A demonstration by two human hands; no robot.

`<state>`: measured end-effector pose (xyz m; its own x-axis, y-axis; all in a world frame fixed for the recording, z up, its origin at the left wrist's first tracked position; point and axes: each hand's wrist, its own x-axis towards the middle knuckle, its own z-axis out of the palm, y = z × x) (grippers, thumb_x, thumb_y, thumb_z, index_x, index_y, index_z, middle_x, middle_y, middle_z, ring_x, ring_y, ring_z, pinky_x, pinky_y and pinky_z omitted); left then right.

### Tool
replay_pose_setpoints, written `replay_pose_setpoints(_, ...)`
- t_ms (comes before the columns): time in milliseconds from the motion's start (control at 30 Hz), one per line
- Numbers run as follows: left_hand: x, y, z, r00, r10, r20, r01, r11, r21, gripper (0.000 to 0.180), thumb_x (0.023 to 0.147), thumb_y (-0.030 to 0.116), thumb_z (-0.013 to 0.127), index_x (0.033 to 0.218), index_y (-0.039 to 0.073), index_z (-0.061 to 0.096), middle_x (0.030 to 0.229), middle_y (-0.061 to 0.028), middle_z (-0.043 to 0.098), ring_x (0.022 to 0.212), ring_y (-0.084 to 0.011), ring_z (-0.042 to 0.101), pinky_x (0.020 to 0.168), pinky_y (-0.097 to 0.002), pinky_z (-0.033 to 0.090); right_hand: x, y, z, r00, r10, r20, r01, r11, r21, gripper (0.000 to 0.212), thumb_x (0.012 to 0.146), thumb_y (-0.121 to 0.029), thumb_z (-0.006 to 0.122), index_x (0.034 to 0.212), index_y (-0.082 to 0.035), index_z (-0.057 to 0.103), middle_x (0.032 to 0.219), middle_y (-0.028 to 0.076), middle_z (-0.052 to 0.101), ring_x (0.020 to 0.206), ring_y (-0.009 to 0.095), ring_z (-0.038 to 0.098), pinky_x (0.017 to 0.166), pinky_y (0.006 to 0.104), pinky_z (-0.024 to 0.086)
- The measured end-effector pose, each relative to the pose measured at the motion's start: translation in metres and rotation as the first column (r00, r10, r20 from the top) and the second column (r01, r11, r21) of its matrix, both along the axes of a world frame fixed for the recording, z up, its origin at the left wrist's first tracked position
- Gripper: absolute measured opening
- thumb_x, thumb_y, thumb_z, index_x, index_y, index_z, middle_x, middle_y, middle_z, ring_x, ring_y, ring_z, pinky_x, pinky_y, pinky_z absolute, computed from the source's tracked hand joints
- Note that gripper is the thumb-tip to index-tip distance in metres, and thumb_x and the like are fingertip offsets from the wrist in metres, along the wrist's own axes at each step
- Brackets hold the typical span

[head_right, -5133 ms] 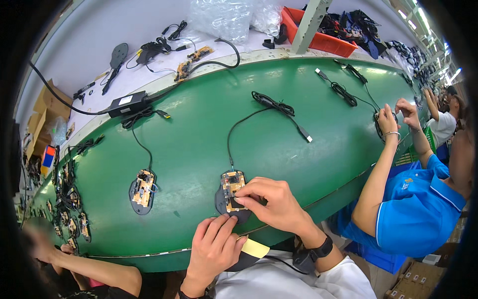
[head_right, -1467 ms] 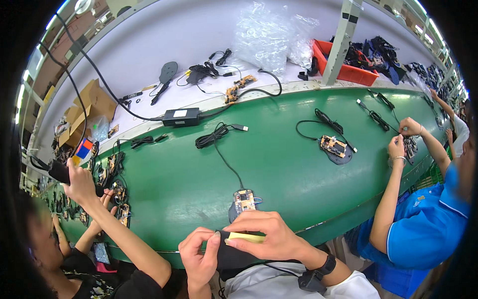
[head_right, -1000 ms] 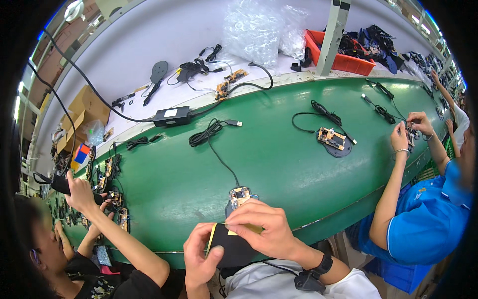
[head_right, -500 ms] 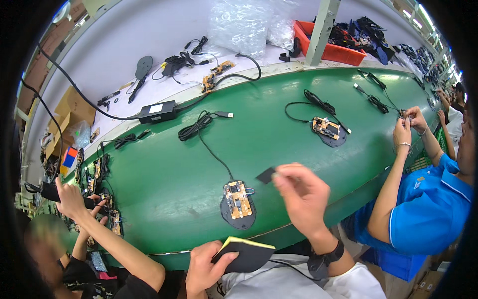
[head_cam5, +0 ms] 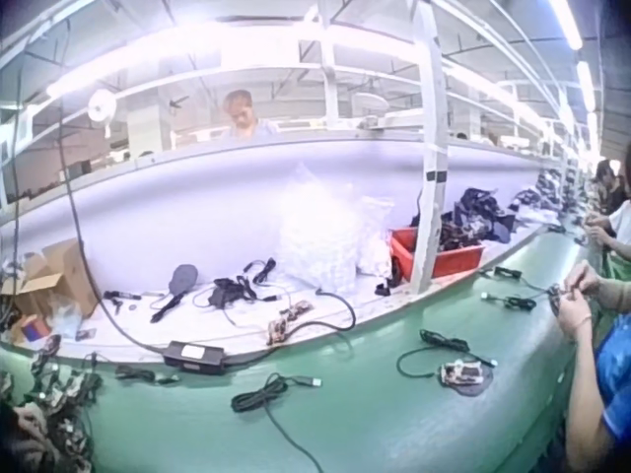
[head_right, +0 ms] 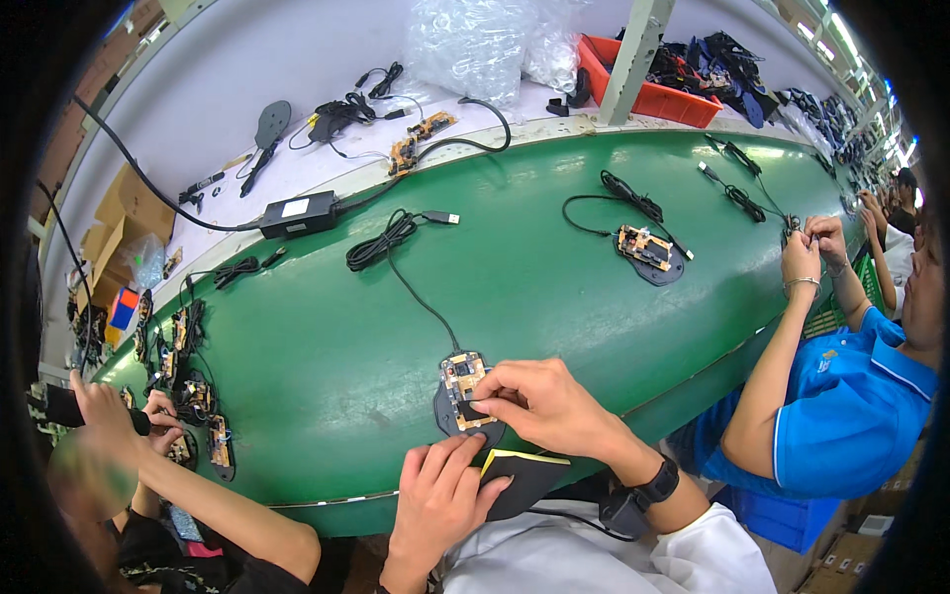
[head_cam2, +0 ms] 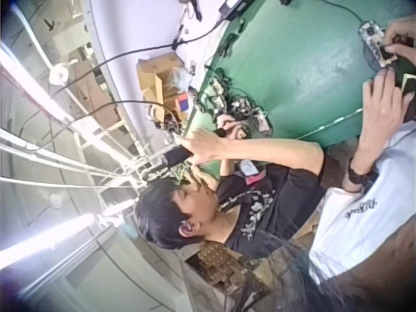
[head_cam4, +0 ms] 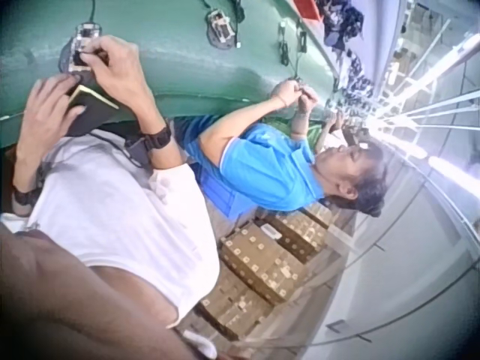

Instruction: The recorder is assembling computer mice by applying adhesive pads to the base and arranging internal components on an assembly line.

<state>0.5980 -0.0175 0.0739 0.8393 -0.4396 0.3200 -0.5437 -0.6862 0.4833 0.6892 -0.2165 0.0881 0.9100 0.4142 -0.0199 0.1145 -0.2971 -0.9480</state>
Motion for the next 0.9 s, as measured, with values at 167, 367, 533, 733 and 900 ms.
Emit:
replay_pose_setpoints(167, 0.0, -0.002, -0.002, 0.998, -0.003, 0.056, 0.002, 1.0, 0.008, 0.037, 0.09, 0.031, 0.081, 0.089, 0.003, 0.058, 0.124, -0.0152, 0.071, 0.102, -0.0285, 0.068, 0.081, -0.0429, 0.049, -0.001, -0.001, -0.001, 1.0, 0.016, 0.023, -0.015, 0.999, -0.034, 0.011, 0.092, -0.003, 0.077, 0.1, 0.003, 0.071, 0.082, 0.012, 0.072, 0.068, 0.018, 0.067, 0.061, 0.032, 0.051)
replay_pose_setpoints(367, 0.004, -0.006, 0.001, 0.997, -0.009, 0.076, 0.008, 1.0, 0.002, 0.038, 0.09, 0.031, 0.081, 0.085, 0.002, 0.057, 0.125, -0.017, 0.071, 0.095, -0.0278, 0.068, 0.078, -0.042, 0.05, -0.001, -0.005, 0.0, 0.999, 0.016, 0.041, -0.013, 0.998, -0.066, 0.011, 0.092, -0.003, 0.077, 0.098, 0.003, 0.07, 0.081, 0.012, 0.07, 0.065, 0.018, 0.064, 0.06, 0.0325, 0.05)
replay_pose_setpoints(533, 0.008, -0.01, 0.002, 0.996, -0.018, 0.085, 0.018, 1.0, -0.002, 0.039, 0.09, 0.031, 0.081, 0.083, 0.002, 0.056, 0.126, -0.0193, 0.07, 0.09, -0.028, 0.066, 0.077, -0.0415, 0.051, -0.001, -0.009, 0.003, 0.999, 0.02, 0.031, -0.018, 0.997, -0.073, 0.011, 0.091, -0.002, 0.077, 0.098, 0.003, 0.07, 0.082, 0.012, 0.07, 0.065, 0.02, 0.064, 0.06, 0.0335, 0.05)
replay_pose_setpoints(733, 0.009, -0.014, 0.006, 0.999, -0.012, 0.045, 0.011, 1.0, 0.004, 0.04, 0.09, 0.031, 0.081, 0.079, 0.001, 0.055, 0.132, -0.0214, 0.069, 0.085, -0.0278, 0.062, 0.074, -0.0404, 0.049, -0.002, -0.012, 0.005, 1.0, 0.015, 0.024, -0.013, 0.997, -0.082, 0.011, 0.091, -0.002, 0.076, 0.099, 0.003, 0.07, 0.085, 0.012, 0.07, 0.069, 0.022, 0.066, 0.061, 0.0349, 0.051)
replay_pose_setpoints(900, 0.01, -0.017, 0.008, 1.0, -0.013, 0.003, 0.012, 0.999, 0.04, 0.039, 0.089, 0.029, 0.081, 0.078, 0.001, 0.056, 0.136, -0.0223, 0.067, 0.083, -0.0275, 0.058, 0.072, -0.0398, 0.047, -0.005, -0.01, 0.003, 0.993, -0.028, 0.111, 0.039, 0.994, -0.1, 0.012, 0.089, -0.001, 0.077, 0.099, 0.001, 0.073, 0.084, 0.012, 0.071, 0.069, 0.024, 0.067, 0.063, 0.036, 0.053)
